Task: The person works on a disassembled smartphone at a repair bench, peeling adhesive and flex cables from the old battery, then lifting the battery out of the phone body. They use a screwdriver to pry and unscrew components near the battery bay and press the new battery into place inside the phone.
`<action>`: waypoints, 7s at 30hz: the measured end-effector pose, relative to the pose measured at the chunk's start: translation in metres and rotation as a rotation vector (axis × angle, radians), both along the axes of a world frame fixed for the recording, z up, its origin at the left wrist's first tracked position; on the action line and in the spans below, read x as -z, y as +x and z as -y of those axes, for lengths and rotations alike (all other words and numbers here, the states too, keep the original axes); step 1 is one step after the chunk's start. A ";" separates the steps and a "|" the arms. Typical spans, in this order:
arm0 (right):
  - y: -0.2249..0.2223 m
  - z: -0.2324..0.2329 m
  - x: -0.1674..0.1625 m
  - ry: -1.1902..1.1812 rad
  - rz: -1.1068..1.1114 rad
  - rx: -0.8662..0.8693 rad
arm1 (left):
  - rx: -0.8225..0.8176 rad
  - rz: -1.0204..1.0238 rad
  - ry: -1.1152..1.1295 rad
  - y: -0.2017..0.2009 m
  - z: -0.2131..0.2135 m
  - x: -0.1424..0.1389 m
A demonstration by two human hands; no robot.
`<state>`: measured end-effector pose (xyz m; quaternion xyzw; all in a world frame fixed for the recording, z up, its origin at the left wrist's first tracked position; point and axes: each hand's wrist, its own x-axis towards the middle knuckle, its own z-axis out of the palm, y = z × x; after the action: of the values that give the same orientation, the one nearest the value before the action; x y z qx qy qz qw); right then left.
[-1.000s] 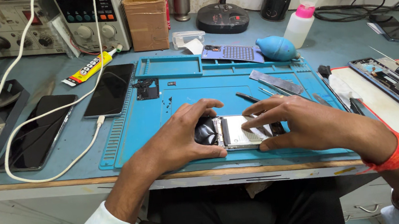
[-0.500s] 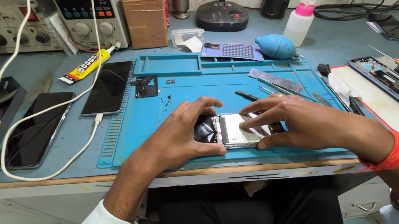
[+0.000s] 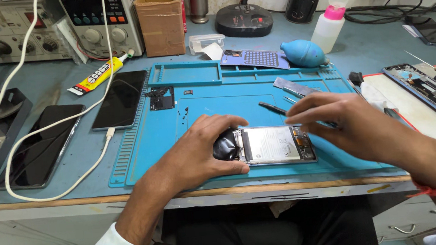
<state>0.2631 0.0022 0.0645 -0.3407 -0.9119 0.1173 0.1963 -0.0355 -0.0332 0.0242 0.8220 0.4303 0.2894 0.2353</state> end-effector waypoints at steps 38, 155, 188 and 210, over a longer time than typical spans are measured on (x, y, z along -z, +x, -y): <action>-0.030 0.018 0.032 0.200 -0.075 -0.031 | -0.023 -0.120 0.124 0.011 0.002 0.005; -0.016 0.008 0.058 0.076 -0.566 0.386 | -0.213 -0.074 -0.126 -0.035 0.017 -0.019; -0.030 0.018 0.046 0.117 -0.036 0.272 | -0.445 -0.403 0.398 -0.064 -0.076 0.002; -0.028 0.022 0.028 -0.082 0.189 0.406 | -0.275 -0.298 0.117 -0.071 -0.143 0.010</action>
<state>0.2348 -0.0200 0.0368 -0.5343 -0.8335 0.0799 0.1157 -0.1069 0.1097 0.0139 0.8015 0.5511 0.2184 0.0791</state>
